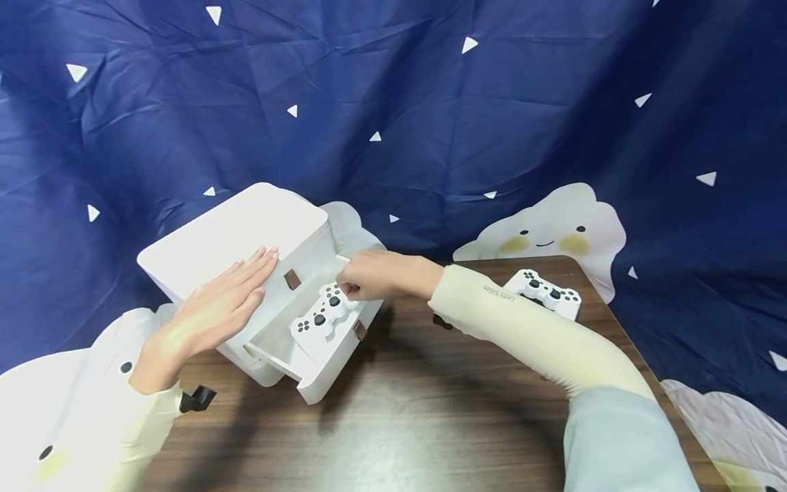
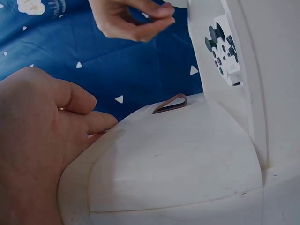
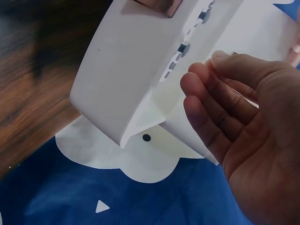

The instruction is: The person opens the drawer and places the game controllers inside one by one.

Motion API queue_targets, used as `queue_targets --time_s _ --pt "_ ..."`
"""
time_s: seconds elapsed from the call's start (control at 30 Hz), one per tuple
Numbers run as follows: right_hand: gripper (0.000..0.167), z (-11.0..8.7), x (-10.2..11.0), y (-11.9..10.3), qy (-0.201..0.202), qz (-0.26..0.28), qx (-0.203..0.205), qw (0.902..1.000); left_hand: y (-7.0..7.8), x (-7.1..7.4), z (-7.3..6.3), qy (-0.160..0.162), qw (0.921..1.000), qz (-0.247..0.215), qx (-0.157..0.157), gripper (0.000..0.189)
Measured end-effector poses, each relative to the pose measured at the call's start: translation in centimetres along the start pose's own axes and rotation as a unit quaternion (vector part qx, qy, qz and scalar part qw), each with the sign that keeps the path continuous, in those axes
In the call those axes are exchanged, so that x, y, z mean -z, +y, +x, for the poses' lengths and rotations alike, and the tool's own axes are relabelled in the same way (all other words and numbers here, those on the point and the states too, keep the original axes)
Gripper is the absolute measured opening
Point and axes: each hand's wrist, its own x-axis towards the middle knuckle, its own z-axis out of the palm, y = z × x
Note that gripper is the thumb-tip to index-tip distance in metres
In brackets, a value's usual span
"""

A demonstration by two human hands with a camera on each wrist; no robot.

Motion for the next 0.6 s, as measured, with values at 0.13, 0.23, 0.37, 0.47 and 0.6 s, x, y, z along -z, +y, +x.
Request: queue_targets --time_s 0.13,0.23,0.37,0.47,0.6 --pt "0.015 -1.7 0.0 -0.2 0.003 0.032 -0.031 0.999 0.0 -0.1 0.0 0.001 1.0 0.001 0.0 0.059" --pt "0.015 -3.0 -0.3 -0.2 0.014 0.053 -0.044 0.9975 0.1 -0.1 0.0 0.0 1.0 0.0 0.002 0.059" --pt "0.011 -5.1 -1.3 -0.2 0.04 0.086 -0.051 0.9942 0.2 -0.1 -0.1 0.001 1.0 -0.001 0.003 0.058" --pt "0.009 -6.6 -2.5 -0.2 0.059 0.117 -0.059 0.9896 0.2 -0.1 -0.1 0.002 1.0 0.001 0.002 0.058" --pt "0.008 -8.3 -4.5 -0.4 0.085 0.157 -0.087 0.9801 0.3 -0.1 -0.1 0.002 1.0 0.002 0.002 0.058"
